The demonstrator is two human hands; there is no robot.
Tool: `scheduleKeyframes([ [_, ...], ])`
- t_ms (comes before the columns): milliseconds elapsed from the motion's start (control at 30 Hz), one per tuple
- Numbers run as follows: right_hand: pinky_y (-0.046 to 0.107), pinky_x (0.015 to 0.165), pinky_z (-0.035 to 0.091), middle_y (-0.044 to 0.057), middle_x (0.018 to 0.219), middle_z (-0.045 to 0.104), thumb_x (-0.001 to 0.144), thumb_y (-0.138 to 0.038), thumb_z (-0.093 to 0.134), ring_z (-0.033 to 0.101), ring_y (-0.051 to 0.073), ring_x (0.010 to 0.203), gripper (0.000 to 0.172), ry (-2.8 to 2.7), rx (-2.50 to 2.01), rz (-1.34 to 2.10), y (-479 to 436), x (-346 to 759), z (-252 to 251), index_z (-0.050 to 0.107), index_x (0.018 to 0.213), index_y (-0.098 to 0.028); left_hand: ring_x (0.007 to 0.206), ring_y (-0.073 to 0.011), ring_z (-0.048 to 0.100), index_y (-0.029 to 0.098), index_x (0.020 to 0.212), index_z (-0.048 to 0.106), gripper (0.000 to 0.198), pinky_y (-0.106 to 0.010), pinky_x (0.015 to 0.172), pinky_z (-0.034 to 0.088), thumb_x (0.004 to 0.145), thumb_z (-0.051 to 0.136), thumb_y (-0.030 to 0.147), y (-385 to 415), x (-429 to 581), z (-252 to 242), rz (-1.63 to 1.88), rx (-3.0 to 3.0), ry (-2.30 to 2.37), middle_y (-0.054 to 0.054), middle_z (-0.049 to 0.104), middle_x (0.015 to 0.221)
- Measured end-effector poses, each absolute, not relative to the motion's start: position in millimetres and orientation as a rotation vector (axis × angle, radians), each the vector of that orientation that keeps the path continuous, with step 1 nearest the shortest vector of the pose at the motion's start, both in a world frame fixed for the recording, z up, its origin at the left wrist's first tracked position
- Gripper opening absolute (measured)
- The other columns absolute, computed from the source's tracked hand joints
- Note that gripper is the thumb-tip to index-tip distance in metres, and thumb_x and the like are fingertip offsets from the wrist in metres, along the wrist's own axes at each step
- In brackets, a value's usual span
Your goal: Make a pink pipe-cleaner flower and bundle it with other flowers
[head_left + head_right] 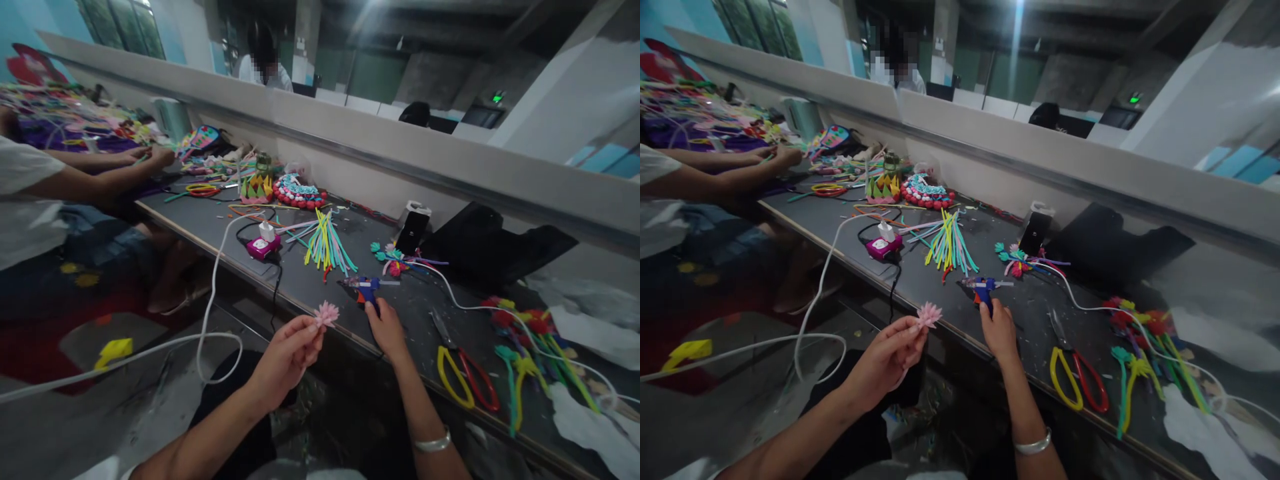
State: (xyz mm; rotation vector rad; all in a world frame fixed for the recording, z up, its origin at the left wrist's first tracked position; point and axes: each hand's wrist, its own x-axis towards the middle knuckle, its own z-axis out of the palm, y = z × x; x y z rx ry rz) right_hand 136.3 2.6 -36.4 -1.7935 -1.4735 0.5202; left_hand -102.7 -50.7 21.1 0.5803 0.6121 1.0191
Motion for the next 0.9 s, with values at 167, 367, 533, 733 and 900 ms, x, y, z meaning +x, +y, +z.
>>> scheduleKeyframes([
  [167,0.039,0.095,0.037,0.016,0.101,0.068,0.091,-0.04,0.044,0.058,0.026,0.101,0.034,-1.618,-1.957,0.234,-12,144,-32,0.065,0.098,-0.015,0.058,-0.0048,0.044,0.012,0.082,0.07,0.017,-0.016,0.047,0.029,0.074,0.077,0.025,-53,-79,30,1.013,0.562,0.621,-0.005,0.063,0.081],
  [367,0.043,0.093,0.038,0.023,0.106,0.064,0.091,-0.033,0.041,0.056,0.032,0.105,0.042,-1.533,-2.261,-0.146,-78,222,-25,0.059,0.117,-0.005,0.059,-0.005,0.046,0.013,0.079,0.07,0.013,-0.017,0.05,0.031,0.073,0.077,0.022,-62,-53,35,0.967,0.558,0.576,-0.004,0.065,0.08],
  [533,0.04,0.094,0.039,0.021,0.114,0.061,0.086,-0.027,0.05,0.056,0.031,0.108,0.041,-1.545,-2.448,-0.163,-127,270,-41,0.059,0.12,-0.006,0.063,-0.0078,0.05,0.012,0.076,0.07,0.012,-0.018,0.053,0.035,0.074,0.074,0.023,-76,-23,50,0.861,0.548,0.544,-0.005,0.063,0.077],
  [733,0.037,0.087,0.042,0.017,0.105,0.065,0.081,-0.02,0.054,0.06,0.028,0.1,0.043,-1.512,-2.396,0.023,-132,275,-38,0.057,0.123,-0.013,0.056,-0.0053,0.044,0.011,0.076,0.069,0.016,-0.018,0.05,0.031,0.071,0.077,0.025,-93,9,61,0.803,0.588,0.547,-0.004,0.061,0.074],
  [900,0.031,0.07,0.043,0.01,0.08,0.067,0.066,-0.016,0.06,0.064,0.023,0.074,0.041,-1.342,-2.321,0.246,-122,286,-29,0.062,0.107,-0.013,0.052,-0.0045,0.04,0.012,0.074,0.068,0.014,-0.019,0.047,0.027,0.071,0.077,0.023,-101,20,66,0.804,0.629,0.528,-0.002,0.059,0.068],
])
